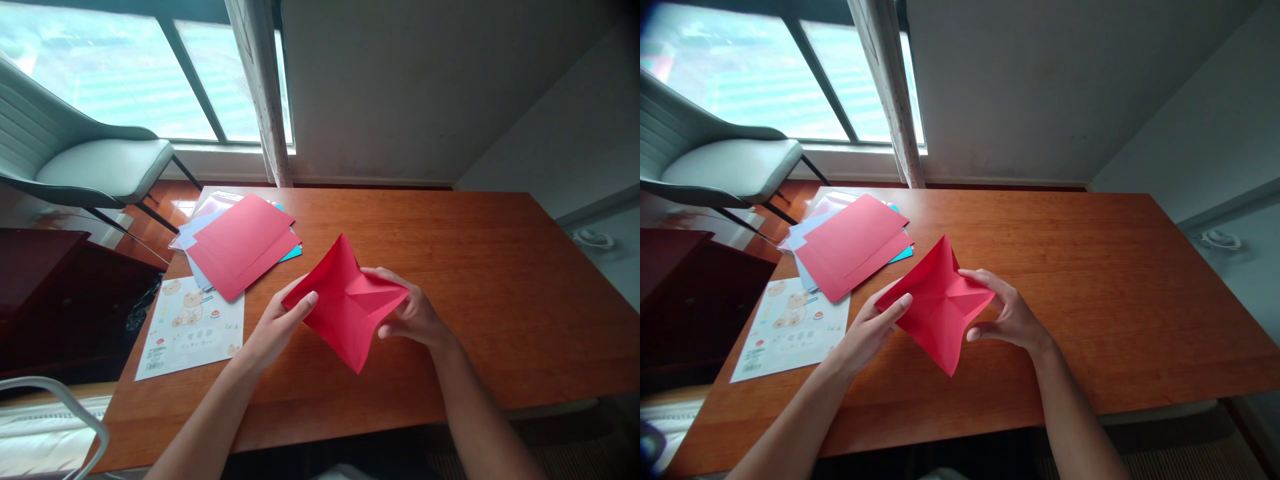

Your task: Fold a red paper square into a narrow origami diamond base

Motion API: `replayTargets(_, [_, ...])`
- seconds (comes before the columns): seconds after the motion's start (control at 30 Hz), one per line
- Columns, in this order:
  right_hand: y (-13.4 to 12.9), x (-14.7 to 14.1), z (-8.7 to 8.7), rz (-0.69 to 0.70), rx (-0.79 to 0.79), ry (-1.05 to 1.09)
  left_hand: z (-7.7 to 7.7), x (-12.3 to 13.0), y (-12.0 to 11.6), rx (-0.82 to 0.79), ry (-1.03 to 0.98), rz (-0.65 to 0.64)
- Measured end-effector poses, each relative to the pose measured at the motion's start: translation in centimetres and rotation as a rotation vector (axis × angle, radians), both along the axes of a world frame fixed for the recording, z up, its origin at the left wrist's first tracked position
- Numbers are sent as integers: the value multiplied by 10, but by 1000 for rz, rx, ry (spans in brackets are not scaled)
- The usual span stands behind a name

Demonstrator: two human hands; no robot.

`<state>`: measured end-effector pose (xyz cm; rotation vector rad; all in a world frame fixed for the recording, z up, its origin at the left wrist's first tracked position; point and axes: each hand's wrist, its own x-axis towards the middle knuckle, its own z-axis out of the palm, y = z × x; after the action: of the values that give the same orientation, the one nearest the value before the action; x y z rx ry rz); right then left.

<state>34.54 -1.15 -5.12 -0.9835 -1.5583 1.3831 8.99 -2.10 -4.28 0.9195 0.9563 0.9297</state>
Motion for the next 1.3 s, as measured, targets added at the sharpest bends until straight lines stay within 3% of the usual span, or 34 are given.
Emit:
replayTargets(0.47, [1, -6, 1, -148, 82, -141, 1, -1, 0, 53, 15, 23])
replayTargets(0.63, [0, -4, 1, -221, 88, -138, 4, -7, 1, 128, -80, -70])
replayTargets(0.97, [0, -10, 1, -233, 188, -230, 4, -3, 1, 59, -12, -32])
replayTargets(1.3, [0, -11, 2, -201, 231, -223, -7, -1, 1, 177, -86, -118])
